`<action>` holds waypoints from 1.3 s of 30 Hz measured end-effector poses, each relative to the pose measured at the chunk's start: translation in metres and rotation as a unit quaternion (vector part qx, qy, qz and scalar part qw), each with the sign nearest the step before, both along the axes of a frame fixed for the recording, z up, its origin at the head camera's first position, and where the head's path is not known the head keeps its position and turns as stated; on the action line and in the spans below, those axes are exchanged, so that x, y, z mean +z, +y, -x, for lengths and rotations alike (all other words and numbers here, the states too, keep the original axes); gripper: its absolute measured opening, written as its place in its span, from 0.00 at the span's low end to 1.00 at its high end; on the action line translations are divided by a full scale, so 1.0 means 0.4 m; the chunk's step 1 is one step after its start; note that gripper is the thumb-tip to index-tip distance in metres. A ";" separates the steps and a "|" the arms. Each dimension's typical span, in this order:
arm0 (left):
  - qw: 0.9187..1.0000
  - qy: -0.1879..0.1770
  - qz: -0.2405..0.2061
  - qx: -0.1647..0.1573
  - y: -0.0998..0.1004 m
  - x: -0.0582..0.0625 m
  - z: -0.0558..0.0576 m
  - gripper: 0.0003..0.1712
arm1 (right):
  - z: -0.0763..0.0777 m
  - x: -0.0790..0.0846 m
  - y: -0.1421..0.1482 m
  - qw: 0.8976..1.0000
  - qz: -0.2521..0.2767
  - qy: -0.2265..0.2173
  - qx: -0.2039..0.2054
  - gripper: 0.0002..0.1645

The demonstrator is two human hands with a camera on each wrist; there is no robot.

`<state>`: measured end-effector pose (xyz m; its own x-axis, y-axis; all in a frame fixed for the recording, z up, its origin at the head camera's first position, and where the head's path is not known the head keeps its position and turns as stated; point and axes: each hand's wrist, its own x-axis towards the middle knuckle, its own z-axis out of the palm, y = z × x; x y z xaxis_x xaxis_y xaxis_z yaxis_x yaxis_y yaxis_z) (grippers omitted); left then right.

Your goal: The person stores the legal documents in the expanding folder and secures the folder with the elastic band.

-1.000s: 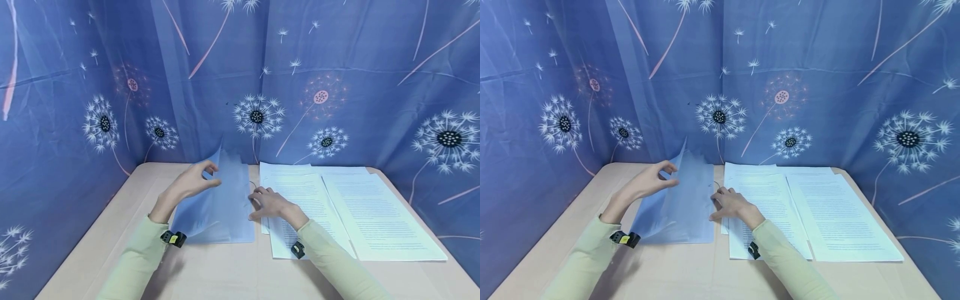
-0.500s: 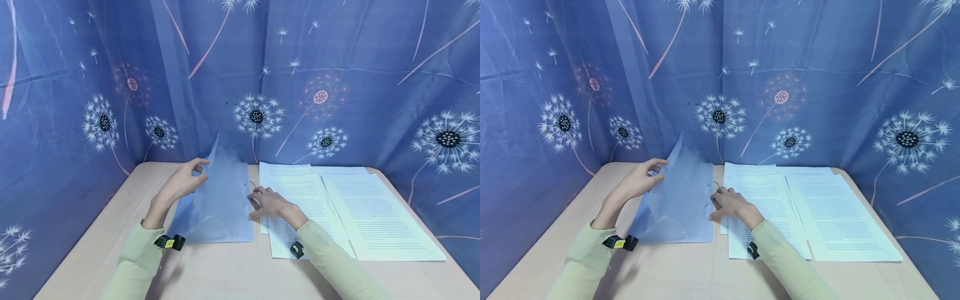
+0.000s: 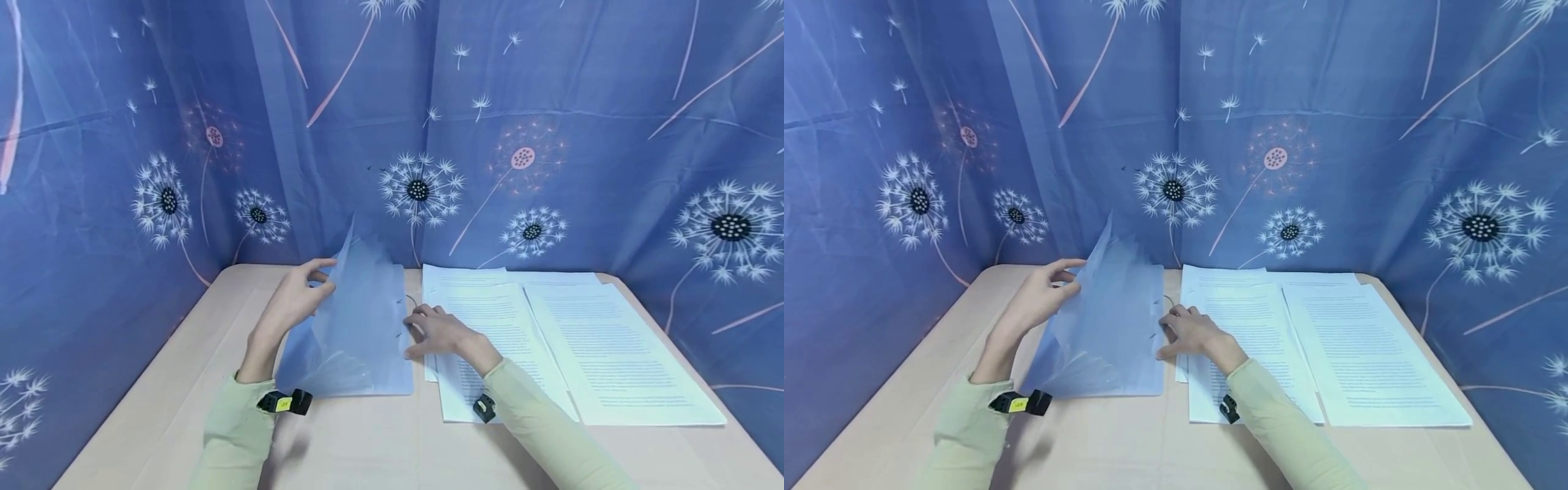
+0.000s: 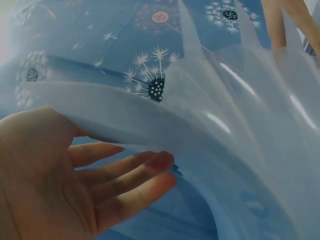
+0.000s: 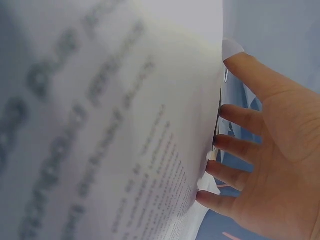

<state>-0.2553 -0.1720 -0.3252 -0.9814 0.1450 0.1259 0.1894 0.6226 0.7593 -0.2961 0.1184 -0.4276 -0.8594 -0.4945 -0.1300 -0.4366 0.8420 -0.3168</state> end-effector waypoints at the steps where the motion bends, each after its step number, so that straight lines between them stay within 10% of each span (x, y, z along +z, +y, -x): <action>1: 1.000 0.001 -0.001 0.001 0.000 0.000 -0.001 0.29 | 0.000 -0.001 0.000 1.000 -0.001 0.000 0.000 0.47; 39: 0.998 0.018 -0.045 0.028 0.009 -0.019 0.007 0.27 | -0.001 0.007 -0.003 1.000 -0.006 -0.011 0.000 0.46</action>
<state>-0.2582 -0.1682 -0.3327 -0.9823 0.0774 0.1704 0.1841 0.5618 0.8065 -0.2959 0.1173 -0.4249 -0.8559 -0.4937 -0.1537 -0.4307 0.8452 -0.3164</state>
